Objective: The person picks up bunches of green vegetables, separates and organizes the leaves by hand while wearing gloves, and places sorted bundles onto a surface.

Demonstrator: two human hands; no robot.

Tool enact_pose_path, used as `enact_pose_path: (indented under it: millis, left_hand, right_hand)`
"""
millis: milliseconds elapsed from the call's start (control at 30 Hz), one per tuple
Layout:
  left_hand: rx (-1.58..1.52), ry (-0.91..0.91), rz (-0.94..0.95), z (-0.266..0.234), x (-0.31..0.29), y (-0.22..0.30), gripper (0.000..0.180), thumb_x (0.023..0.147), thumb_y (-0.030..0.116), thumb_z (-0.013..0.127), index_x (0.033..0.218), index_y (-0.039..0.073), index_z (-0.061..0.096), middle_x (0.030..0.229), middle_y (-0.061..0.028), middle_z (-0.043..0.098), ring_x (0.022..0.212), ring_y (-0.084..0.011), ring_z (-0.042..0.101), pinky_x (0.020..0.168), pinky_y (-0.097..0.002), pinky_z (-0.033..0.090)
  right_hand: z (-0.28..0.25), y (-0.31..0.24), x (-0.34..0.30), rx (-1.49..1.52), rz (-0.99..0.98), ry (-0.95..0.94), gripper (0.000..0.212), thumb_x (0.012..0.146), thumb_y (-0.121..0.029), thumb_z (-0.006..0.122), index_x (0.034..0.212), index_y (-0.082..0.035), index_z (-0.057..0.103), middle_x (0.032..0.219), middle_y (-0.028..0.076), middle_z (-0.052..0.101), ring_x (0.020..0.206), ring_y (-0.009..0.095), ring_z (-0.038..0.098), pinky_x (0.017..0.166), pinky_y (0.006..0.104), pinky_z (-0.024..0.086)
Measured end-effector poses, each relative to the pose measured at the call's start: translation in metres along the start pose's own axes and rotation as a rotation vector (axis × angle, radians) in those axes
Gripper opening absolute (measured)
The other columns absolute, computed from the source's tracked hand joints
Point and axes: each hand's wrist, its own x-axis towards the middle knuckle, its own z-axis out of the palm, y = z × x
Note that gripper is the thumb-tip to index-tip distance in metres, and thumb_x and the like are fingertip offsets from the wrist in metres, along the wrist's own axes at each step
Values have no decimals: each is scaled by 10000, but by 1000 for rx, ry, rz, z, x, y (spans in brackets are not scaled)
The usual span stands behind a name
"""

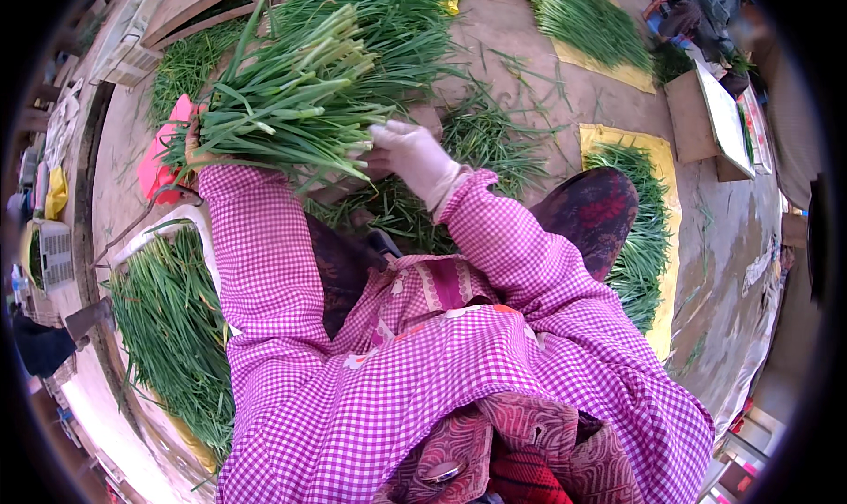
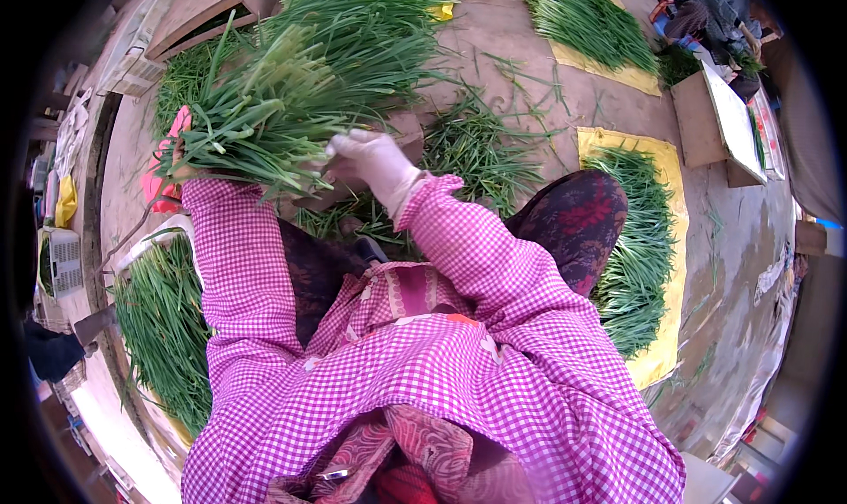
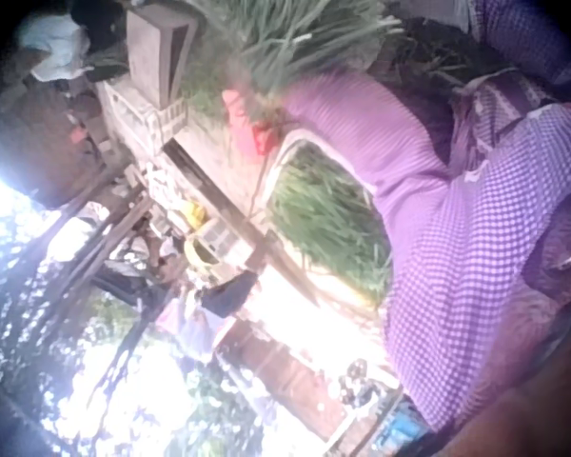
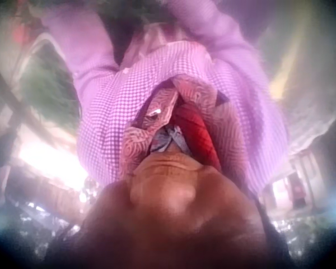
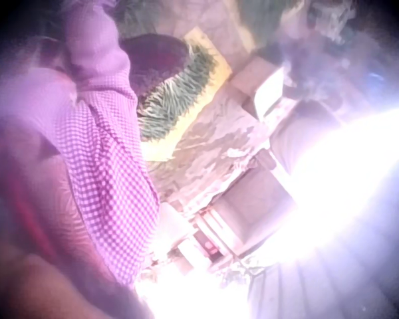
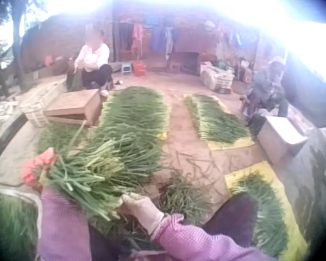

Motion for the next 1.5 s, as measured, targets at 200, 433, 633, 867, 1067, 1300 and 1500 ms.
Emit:
enact_pose_path:
  millis: [200,433,633,867,1067,1300,1500]
  left_hand:
    - [-60,33,40,-31,12,12,352,829,249,513,1036,-14,620,1106,-221,615,989,-385,598,894,-557,467]
    - [-132,57,61,-39,29,7,361,834,258,489,1033,-13,620,1124,-226,606,1008,-391,588,904,-567,456]
    - [-135,-115,1,-20,25,-13,398,843,269,445,1071,-15,605,1156,-219,591,1052,-397,564,921,-576,437]
    - [-93,-40,-7,-27,10,10,427,867,285,411,1133,-7,574,1201,-211,564,1086,-396,543,942,-572,421]
    - [-48,12,-30,-14,-3,7,453,888,299,382,1186,1,547,1240,-205,541,1116,-396,525,961,-569,407]
    - [77,85,-114,51,-63,-13,484,912,315,348,1248,10,515,1286,-198,513,1150,-395,504,983,-565,391]
    - [-7,39,-93,49,-67,-15,364,875,282,446,1072,20,604,1134,-194,607,1028,-380,577,900,-571,446]
  right_hand:
    - [-73,-47,-44,-80,-259,181,220,941,-215,509,878,-24,598,947,155,665,896,258,649,876,404,501]
    - [-55,-64,-43,-872,-190,268,310,888,-214,575,1131,-28,626,1095,49,648,1048,125,560,950,272,399]
    - [33,-16,-1,-467,-82,38,276,901,-221,561,1024,7,656,1081,79,653,1020,161,583,927,290,424]
    - [-53,-45,-22,-560,-243,272,227,878,-180,545,944,-11,682,900,62,688,830,136,630,784,269,486]
    - [-64,-46,-25,-919,-108,141,313,873,-228,591,1091,-7,635,1110,63,636,998,150,590,927,276,413]
    - [21,-25,12,-119,-88,-78,389,938,-178,521,1266,28,478,1214,89,575,1130,203,541,993,342,407]
    - [28,-21,10,-136,-10,-224,231,926,-192,550,939,14,653,1053,86,638,1123,204,551,1007,332,378]
